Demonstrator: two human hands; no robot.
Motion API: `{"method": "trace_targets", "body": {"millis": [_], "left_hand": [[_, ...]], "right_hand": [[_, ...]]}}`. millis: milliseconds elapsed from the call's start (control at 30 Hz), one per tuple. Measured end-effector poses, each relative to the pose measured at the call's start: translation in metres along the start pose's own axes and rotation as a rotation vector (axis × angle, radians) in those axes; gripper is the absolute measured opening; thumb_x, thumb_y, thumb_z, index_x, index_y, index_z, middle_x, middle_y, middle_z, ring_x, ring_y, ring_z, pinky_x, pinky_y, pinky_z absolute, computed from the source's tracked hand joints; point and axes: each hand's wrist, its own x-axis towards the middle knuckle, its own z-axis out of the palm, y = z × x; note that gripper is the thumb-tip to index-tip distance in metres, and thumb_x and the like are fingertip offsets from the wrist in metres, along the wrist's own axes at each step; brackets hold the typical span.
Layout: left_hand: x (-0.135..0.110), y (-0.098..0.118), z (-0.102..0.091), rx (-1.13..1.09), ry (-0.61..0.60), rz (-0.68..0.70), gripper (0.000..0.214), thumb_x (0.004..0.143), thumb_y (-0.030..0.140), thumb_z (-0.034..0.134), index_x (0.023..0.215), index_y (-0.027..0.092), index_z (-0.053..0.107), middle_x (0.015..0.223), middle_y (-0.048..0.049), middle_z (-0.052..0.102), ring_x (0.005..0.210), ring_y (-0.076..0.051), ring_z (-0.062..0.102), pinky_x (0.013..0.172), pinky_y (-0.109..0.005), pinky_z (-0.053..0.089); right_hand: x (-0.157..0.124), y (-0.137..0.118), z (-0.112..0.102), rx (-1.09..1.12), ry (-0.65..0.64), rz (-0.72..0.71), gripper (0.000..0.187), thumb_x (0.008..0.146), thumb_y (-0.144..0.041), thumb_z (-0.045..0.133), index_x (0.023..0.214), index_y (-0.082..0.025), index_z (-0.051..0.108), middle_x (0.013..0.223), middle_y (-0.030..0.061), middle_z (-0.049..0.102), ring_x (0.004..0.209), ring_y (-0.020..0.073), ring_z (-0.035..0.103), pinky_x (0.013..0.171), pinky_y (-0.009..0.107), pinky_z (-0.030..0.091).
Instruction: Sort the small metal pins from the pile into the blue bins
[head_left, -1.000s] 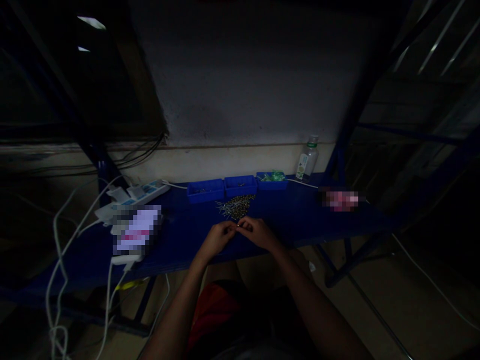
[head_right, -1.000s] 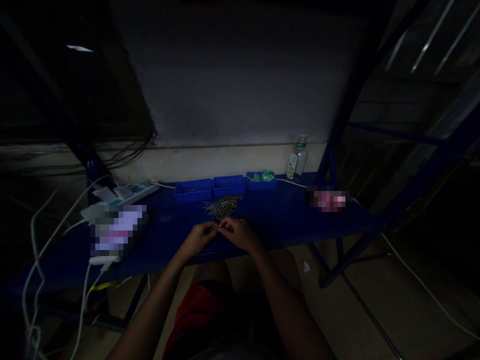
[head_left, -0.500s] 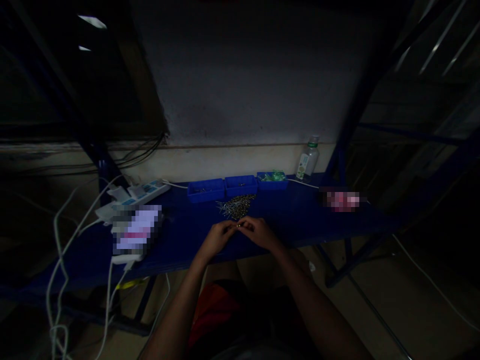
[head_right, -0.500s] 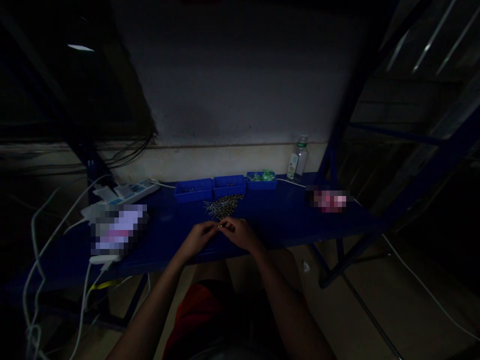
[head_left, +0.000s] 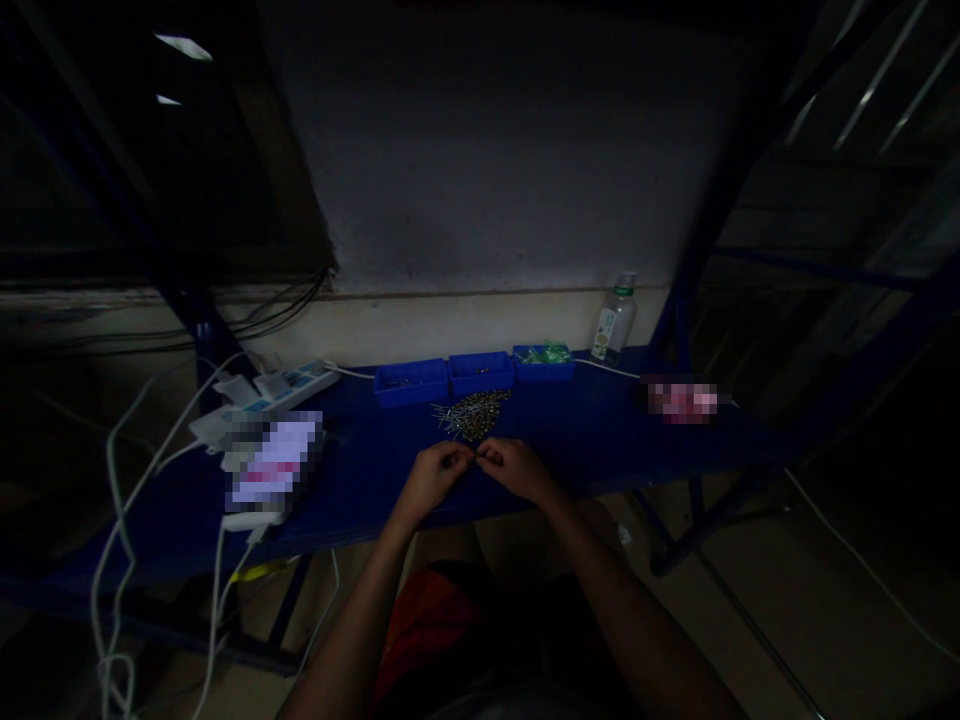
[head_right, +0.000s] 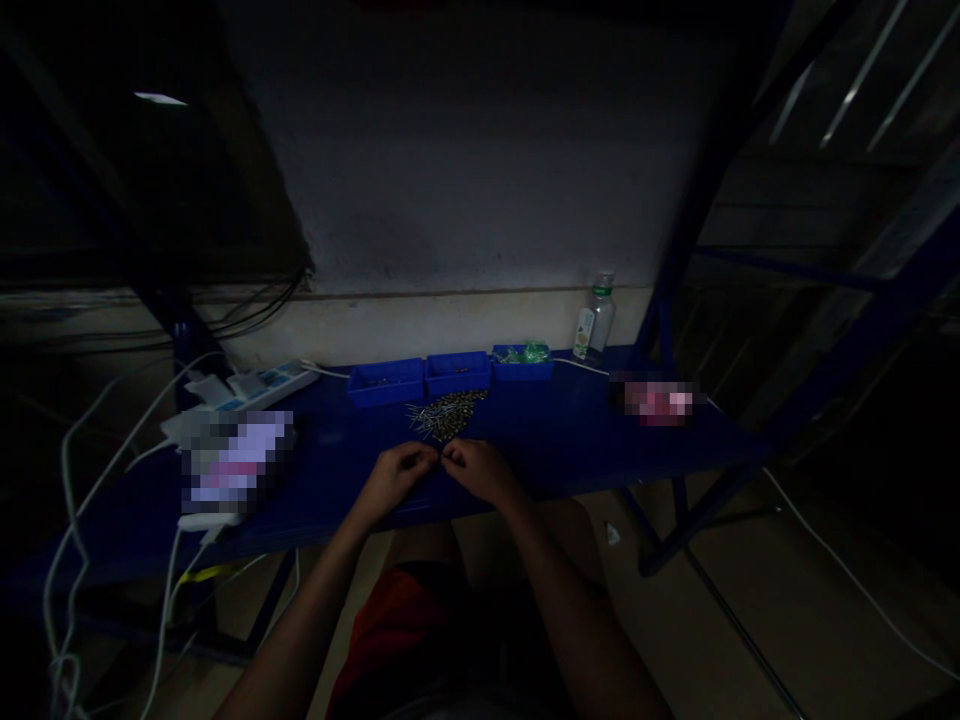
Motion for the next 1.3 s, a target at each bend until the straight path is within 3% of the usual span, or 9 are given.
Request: {"method": "trace_targets", "body": {"millis": [333, 667, 833, 967, 1100, 1200, 1300], "left_hand": [[0.0, -0.001, -0.001, -0.05, 0.017, 0.008, 0.027, 0.079, 0.034, 0.051, 0.089, 0.014, 0.067, 0.083, -0.0058, 0.065, 0.074, -0.016, 0.057, 0.071, -0.026, 0.044], [0.003, -0.007, 0.0, 0.011, -0.025, 0.011, 0.02, 0.076, 0.024, 0.051, 0.084, 0.015, 0.067, 0.08, -0.0031, 0.066, 0.072, -0.015, 0.058, 0.067, -0.023, 0.043], [0.036, 0.0, -0.014, 0.071, -0.014, -0.036, 0.018, 0.078, 0.025, 0.053, 0.081, 0.013, 0.065, 0.073, -0.0012, 0.064, 0.067, -0.015, 0.058, 0.063, -0.024, 0.044], [0.085, 0.018, -0.03, 0.166, 0.102, -0.072, 0.029, 0.084, 0.031, 0.052, 0.105, 0.012, 0.055, 0.103, -0.0059, 0.058, 0.088, -0.02, 0.057, 0.074, -0.036, 0.049], [0.12, 0.03, -0.029, 0.181, 0.127, -0.077, 0.032, 0.085, 0.029, 0.051, 0.113, 0.014, 0.05, 0.112, -0.0085, 0.053, 0.095, -0.02, 0.055, 0.078, -0.04, 0.048], [0.125, 0.032, -0.025, 0.202, 0.141, -0.104, 0.032, 0.085, 0.029, 0.05, 0.113, 0.013, 0.05, 0.111, -0.0083, 0.054, 0.095, -0.02, 0.055, 0.079, -0.04, 0.048], [0.106, 0.027, -0.025, 0.242, 0.155, -0.151, 0.032, 0.085, 0.03, 0.05, 0.112, 0.013, 0.051, 0.111, -0.0078, 0.054, 0.095, -0.021, 0.055, 0.078, -0.04, 0.048]], "right_hand": [[0.002, 0.002, 0.0, 0.097, -0.038, -0.009, 0.016, 0.08, -0.029, 0.055, 0.091, -0.02, 0.064, 0.074, -0.0003, 0.065, 0.063, 0.0102, 0.057, 0.06, 0.02, 0.041], [0.002, 0.005, -0.001, 0.174, 0.019, 0.015, 0.023, 0.08, -0.032, 0.054, 0.097, -0.019, 0.063, 0.074, 0.0001, 0.063, 0.064, 0.0104, 0.056, 0.06, 0.02, 0.04], [0.005, 0.007, -0.002, 0.136, 0.1, 0.082, 0.024, 0.081, -0.033, 0.051, 0.098, -0.019, 0.061, 0.066, -0.0015, 0.06, 0.057, 0.0102, 0.053, 0.055, 0.02, 0.038], [0.005, 0.008, -0.002, 0.109, 0.112, 0.084, 0.02, 0.082, -0.029, 0.05, 0.096, -0.02, 0.061, 0.064, -0.0018, 0.058, 0.057, 0.0105, 0.053, 0.055, 0.02, 0.037], [0.005, 0.008, -0.002, 0.064, 0.103, 0.063, 0.019, 0.082, -0.028, 0.05, 0.095, -0.02, 0.061, 0.065, -0.0019, 0.059, 0.058, 0.0105, 0.053, 0.058, 0.02, 0.038], [0.005, 0.009, -0.001, 0.04, 0.112, 0.067, 0.019, 0.082, -0.027, 0.05, 0.095, -0.02, 0.06, 0.066, -0.0017, 0.059, 0.058, 0.0103, 0.054, 0.058, 0.019, 0.037], [0.006, 0.009, 0.0, 0.023, 0.124, 0.076, 0.017, 0.082, -0.027, 0.05, 0.093, -0.02, 0.061, 0.067, -0.0011, 0.061, 0.06, 0.0105, 0.055, 0.058, 0.019, 0.037]]}}
